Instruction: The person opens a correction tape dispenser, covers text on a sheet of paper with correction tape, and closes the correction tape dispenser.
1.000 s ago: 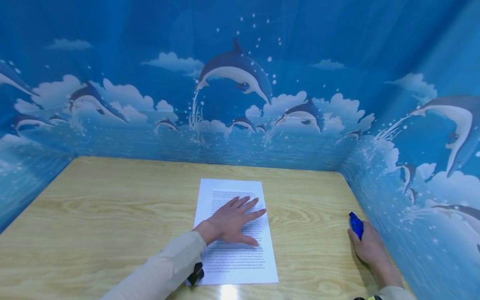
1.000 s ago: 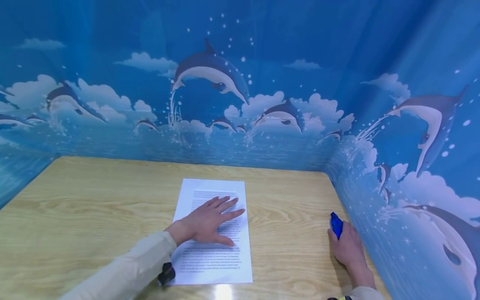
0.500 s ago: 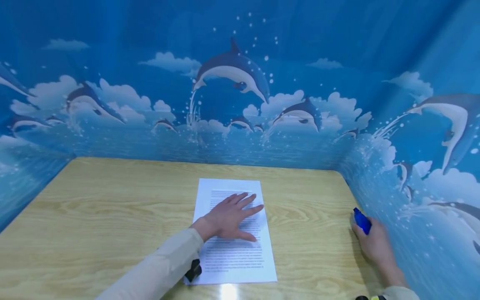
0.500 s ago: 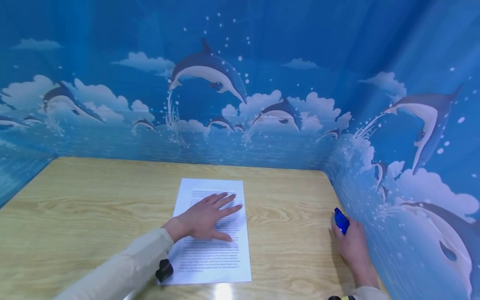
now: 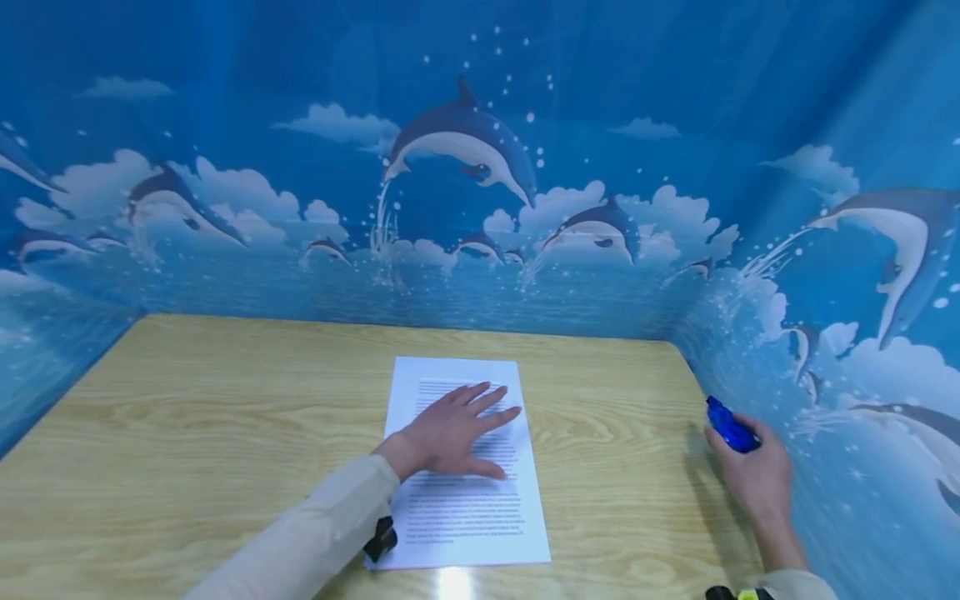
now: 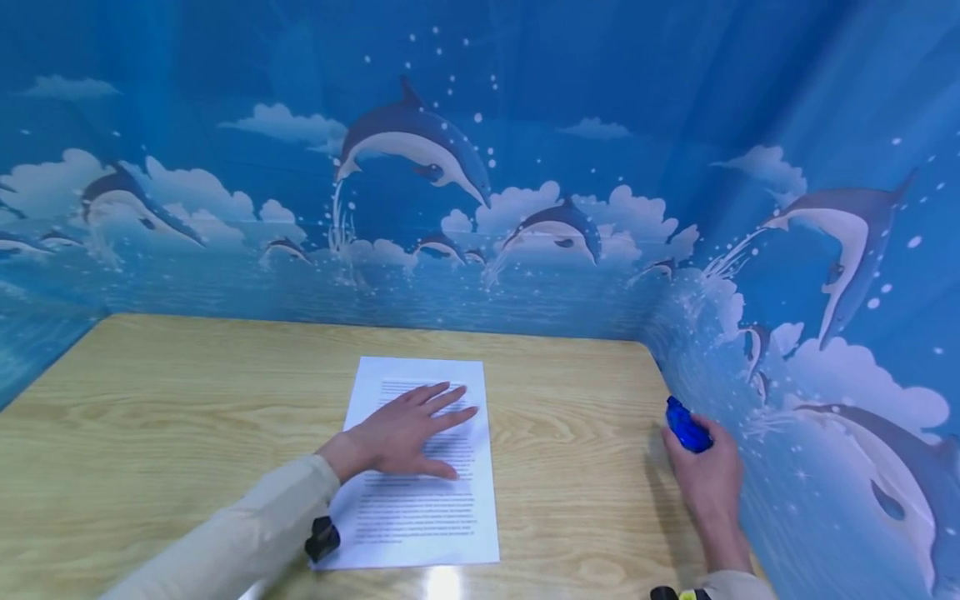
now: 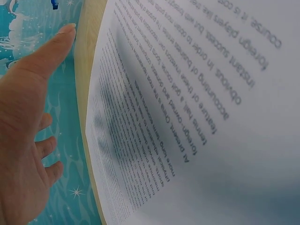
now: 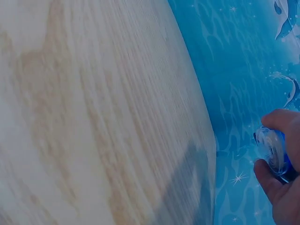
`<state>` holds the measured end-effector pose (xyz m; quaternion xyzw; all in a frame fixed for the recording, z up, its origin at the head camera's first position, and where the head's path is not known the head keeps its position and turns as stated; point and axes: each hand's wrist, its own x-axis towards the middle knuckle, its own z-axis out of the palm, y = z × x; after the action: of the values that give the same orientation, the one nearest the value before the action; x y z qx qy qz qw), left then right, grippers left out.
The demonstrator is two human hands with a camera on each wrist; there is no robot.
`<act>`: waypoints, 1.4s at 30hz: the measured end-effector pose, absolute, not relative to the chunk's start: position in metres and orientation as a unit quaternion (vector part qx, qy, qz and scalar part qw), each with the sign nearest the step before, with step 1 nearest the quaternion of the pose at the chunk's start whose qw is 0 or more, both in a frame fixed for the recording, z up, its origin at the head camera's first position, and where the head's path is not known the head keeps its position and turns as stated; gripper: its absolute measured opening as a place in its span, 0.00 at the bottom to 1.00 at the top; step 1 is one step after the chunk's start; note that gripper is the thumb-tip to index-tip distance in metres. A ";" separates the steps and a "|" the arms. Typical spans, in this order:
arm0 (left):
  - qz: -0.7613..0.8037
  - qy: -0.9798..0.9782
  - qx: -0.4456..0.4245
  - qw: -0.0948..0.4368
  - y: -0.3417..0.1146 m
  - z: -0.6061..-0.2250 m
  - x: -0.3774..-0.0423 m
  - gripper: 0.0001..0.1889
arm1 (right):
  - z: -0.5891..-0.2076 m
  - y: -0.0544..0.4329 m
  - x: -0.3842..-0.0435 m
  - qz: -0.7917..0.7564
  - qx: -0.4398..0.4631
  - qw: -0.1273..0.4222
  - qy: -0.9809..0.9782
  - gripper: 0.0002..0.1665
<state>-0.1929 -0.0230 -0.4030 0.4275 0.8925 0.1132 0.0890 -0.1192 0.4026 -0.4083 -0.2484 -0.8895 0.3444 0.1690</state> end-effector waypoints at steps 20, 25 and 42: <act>0.106 0.903 0.406 0.091 -0.033 -0.405 -0.195 0.46 | -0.407 0.411 -0.123 0.619 -0.328 0.191 -0.688 0.22; 0.106 0.906 0.400 0.093 -0.035 -0.405 -0.195 0.47 | -0.405 0.412 -0.126 0.645 -0.337 0.200 -0.656 0.16; 0.113 0.912 0.385 0.088 -0.052 -0.407 -0.193 0.46 | -0.410 0.389 -0.137 0.566 -0.291 0.117 -0.762 0.24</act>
<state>-0.1934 -0.0524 -0.4070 0.3847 0.9118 0.1130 0.0885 -0.1367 0.3893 -0.4095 -0.2913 -0.7622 0.5662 0.1169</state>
